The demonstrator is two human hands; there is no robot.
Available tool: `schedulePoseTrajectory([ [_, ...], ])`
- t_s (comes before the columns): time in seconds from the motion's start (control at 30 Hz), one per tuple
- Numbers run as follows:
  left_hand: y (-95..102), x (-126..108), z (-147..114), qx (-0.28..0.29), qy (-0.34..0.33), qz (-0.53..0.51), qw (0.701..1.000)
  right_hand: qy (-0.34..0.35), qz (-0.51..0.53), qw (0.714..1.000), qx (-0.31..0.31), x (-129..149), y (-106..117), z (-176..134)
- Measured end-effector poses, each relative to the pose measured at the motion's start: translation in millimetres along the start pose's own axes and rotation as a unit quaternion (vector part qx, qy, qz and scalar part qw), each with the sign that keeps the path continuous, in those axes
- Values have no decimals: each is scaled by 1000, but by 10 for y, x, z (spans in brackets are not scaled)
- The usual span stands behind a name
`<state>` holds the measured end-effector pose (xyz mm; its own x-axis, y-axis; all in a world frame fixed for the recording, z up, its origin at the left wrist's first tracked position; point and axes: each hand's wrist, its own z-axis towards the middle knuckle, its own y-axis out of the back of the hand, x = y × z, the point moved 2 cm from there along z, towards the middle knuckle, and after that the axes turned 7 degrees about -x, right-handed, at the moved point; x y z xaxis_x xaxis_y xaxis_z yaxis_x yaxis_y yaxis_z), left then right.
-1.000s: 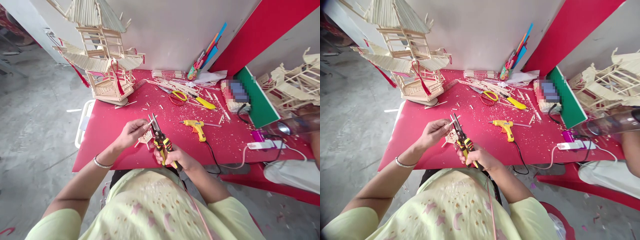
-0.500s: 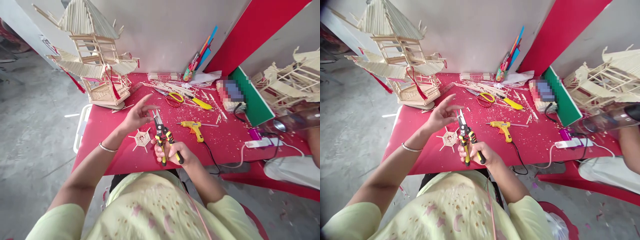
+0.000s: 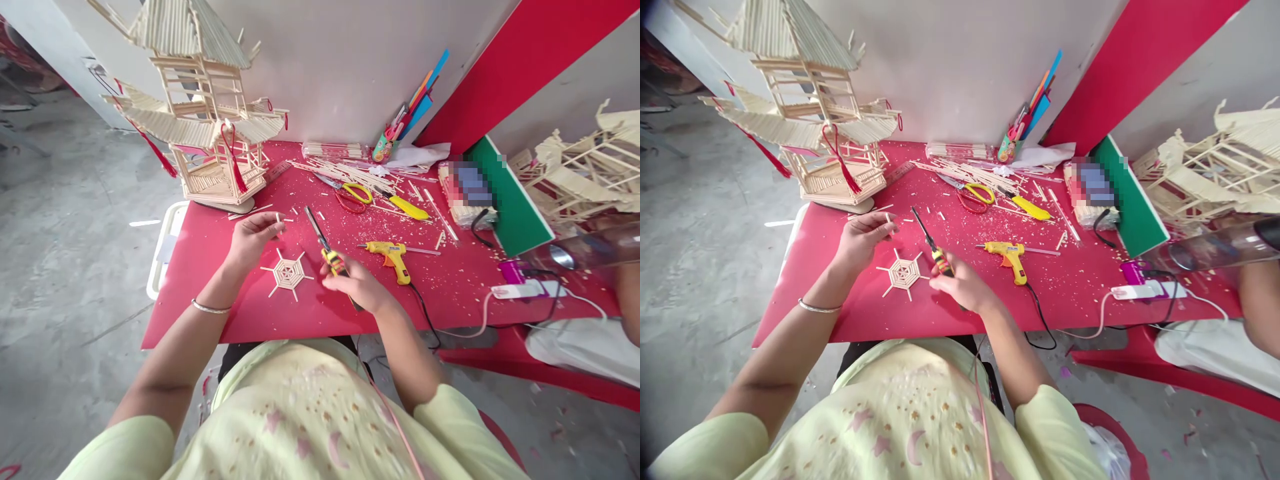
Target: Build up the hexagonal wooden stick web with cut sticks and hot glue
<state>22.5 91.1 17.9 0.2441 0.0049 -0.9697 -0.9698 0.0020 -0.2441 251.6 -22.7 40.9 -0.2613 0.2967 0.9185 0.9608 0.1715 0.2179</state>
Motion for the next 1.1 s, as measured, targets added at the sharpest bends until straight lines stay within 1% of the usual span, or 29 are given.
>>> schedulePoseTrajectory([
  [0.03, -8, 10, -13, -1, 18, -9, 1000, 25, -129, 989, -70, 63, 18, 158],
  [0.07, -26, 17, -33, 4, 37, -21, 999, 47, -245, 959, -135, 127, 20, 335],
  [0.1, -49, 20, -56, 11, 54, -34, 998, 52, -333, 926, -171, 180, 4, 527],
  [0.13, -71, 21, -79, 17, 67, -47, 996, 43, -393, 900, -183, 220, -17, 723],
  [0.17, -88, 24, -99, 21, 76, -58, 995, 28, -431, 883, -183, 249, -30, 912],
  [0.2, -98, 30, -113, 27, 83, -67, 994, 25, -456, 870, -187, 277, -24, 1084],
  [0.27, -97, 52, -124, 30, 91, -82, 992, 54, -483, 856, -177, 321, 59, 1363],
  [0.33, -83, 81, -116, 30, 93, -93, 991, 93, -498, 845, -173, 348, 255, 1558],
  [0.37, -77, 93, -108, 29, 91, -99, 990, 94, -507, 835, -191, 354, 390, 1633],
  [0.4, -73, 103, -102, 28, 88, -105, 990, 76, -528, 818, -213, 355, 537, 1699],
  [0.43, -72, 109, -97, 26, 86, -110, 990, 42, -555, 801, -222, 348, 677, 1761],
  [0.5, -76, 114, -92, 21, 87, -115, 989, 14, -578, 787, -215, 341, 893, 1873],
  [0.57, -79, 109, -94, 15, 93, -115, 989, 10, -590, 782, -202, 344, 1010, 1964],
  [0.63, -74, 98, -94, 4, 94, -113, 989, 14, -598, 777, -197, 354, 1055, 2016],
  [0.7, -60, 87, -86, -8, 92, -114, 989, 10, -603, 772, -202, 364, 1069, 1999],
  [0.77, -42, 81, -74, -24, 87, -118, 989, 14, -583, 781, -223, 367, 1069, 1874],
  [0.8, -33, 81, -69, -32, 84, -120, 989, 30, -560, 793, -240, 366, 1057, 1762],
  [0.83, -28, 81, -66, -39, 79, -120, 989, 60, -523, 811, -256, 362, 1027, 1617],
  [0.87, -25, 81, -68, -45, 73, -117, 989, 110, -480, 829, -264, 357, 970, 1444],
  [0.9, -28, 80, -74, -51, 67, -111, 990, 162, -435, 843, -272, 347, 888, 1248],
  [0.97, -44, 72, -101, -62, 56, -90, 992, 233, -362, 864, -260, 303, 641, 846],
  [1.03, -70, 53, -140, -77, 46, -73, 993, 261, -321, 880, -233, 242, 316, 517],
  [1.1, -96, 31, -174, -86, 34, -69, 993, 265, -302, 893, -202, 182, -10, 332],
])
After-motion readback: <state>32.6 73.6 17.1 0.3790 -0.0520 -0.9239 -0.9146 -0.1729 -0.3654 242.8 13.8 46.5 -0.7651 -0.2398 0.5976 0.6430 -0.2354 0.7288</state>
